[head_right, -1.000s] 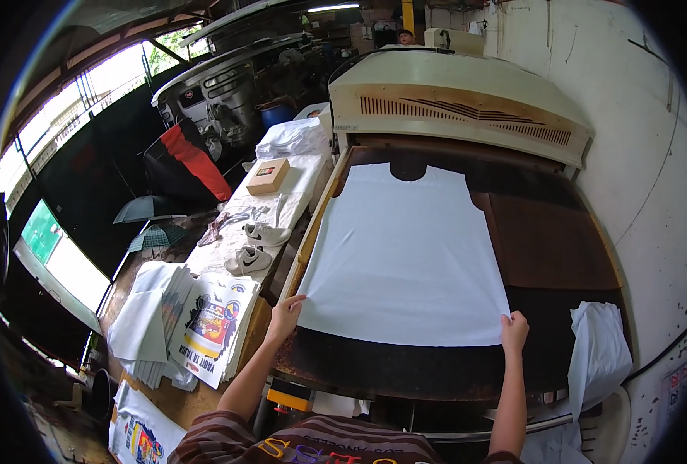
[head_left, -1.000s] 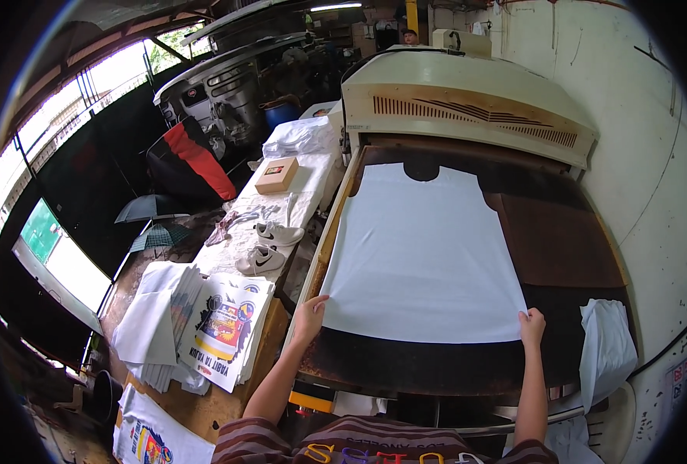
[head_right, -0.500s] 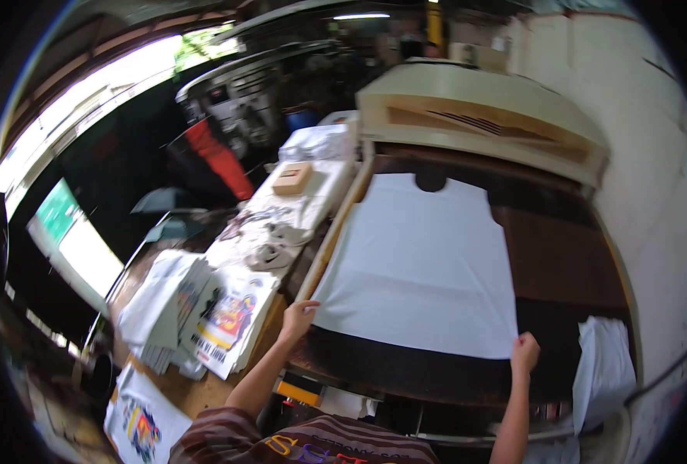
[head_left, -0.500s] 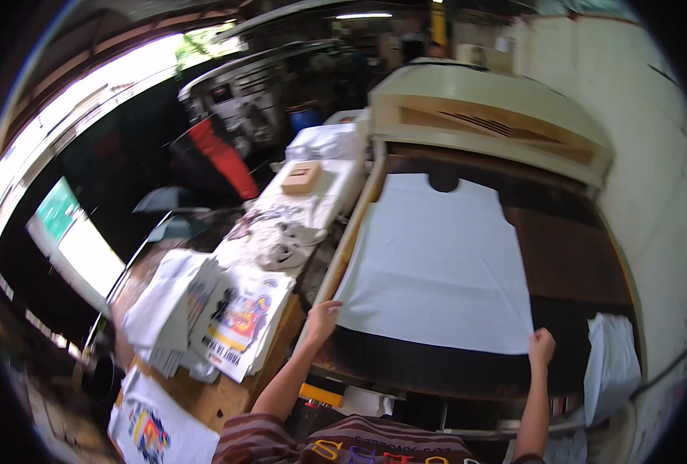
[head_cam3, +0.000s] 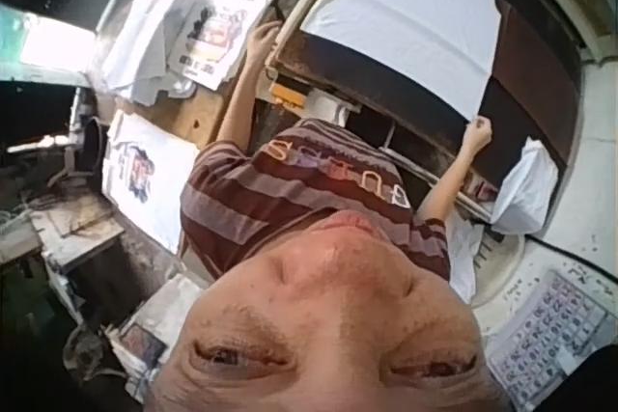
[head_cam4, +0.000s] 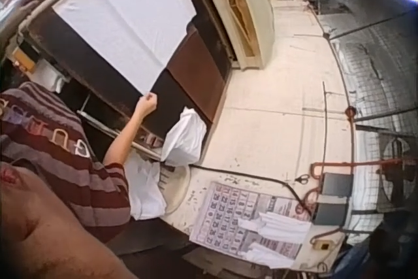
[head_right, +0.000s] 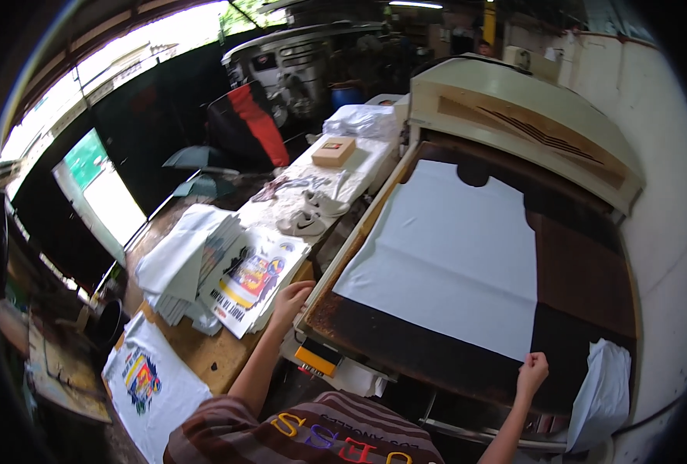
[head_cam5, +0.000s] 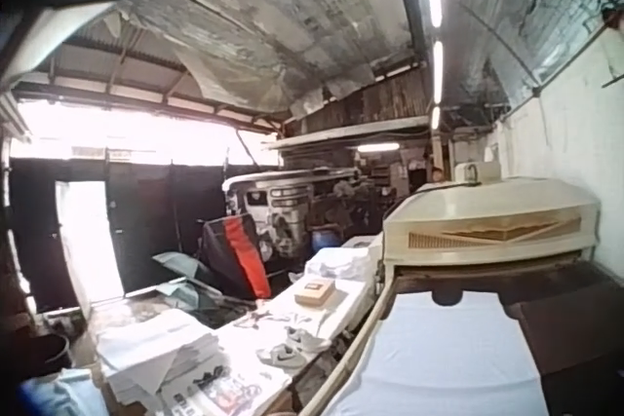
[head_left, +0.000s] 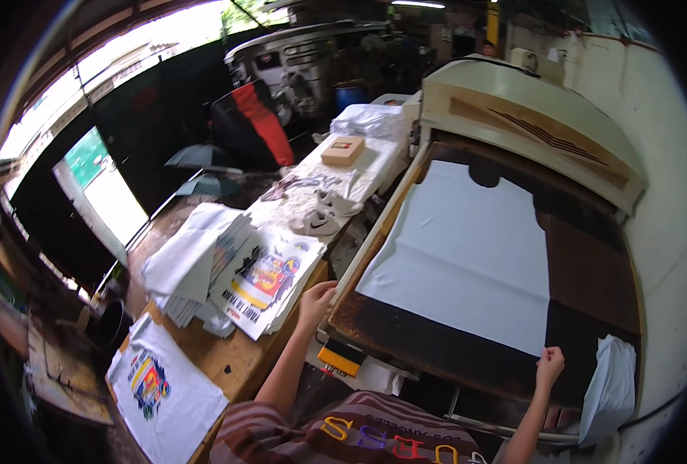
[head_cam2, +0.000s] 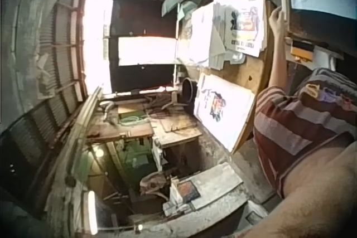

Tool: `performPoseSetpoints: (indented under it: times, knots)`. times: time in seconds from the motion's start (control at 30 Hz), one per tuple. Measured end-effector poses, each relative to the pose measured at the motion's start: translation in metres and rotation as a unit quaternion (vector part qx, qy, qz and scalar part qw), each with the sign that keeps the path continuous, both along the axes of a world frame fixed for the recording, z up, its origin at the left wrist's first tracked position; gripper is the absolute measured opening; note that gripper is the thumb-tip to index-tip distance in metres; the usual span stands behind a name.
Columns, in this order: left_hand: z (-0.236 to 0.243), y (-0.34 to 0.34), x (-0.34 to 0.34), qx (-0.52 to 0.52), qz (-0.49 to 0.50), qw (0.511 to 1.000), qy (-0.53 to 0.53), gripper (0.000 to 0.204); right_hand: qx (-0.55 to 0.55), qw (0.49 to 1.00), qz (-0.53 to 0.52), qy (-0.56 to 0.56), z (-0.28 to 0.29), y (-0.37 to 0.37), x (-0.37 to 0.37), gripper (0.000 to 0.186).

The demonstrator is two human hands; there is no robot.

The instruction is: The recorder prepares t-shirts and transfer sheets for a heat press printing process.

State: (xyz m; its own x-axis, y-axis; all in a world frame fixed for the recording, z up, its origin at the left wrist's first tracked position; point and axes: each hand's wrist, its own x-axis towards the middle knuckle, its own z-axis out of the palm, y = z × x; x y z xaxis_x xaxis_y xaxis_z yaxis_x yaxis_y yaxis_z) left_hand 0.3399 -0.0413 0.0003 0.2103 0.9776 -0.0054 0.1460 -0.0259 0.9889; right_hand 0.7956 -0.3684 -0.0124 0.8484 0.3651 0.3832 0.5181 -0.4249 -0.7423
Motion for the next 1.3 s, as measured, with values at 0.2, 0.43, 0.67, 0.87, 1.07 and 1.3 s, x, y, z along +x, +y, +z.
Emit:
performPoseSetpoints:
  times: [0.2,0.43,0.67,0.87,1.07,1.3]
  knots:
    - [0.016,-0.037,-0.074,-0.095,0.084,0.926,-0.355,0.042,0.354,0.797,0.219,0.437,0.049,0.036,-0.107,0.048]
    - [0.072,-0.093,-0.023,0.079,0.048,0.973,-0.209,0.047,0.238,0.458,0.484,0.707,0.048,0.091,-0.263,0.071]
    - [0.007,-0.206,-0.003,0.258,-0.186,0.930,0.186,0.040,0.043,0.385,0.519,0.762,0.023,0.061,-0.348,0.070]
    - [0.004,-0.212,-0.033,0.197,-0.239,0.939,0.152,0.047,-0.128,0.555,0.565,0.597,0.043,0.045,-0.370,0.070]
    - [-0.009,-0.221,-0.031,0.227,-0.297,0.907,0.191,0.045,-0.155,0.576,0.566,0.568,0.056,0.031,-0.374,0.063]
    - [-0.014,-0.230,-0.030,0.215,-0.308,0.905,0.200,0.047,-0.159,0.629,0.566,0.508,0.016,0.022,-0.377,0.059]
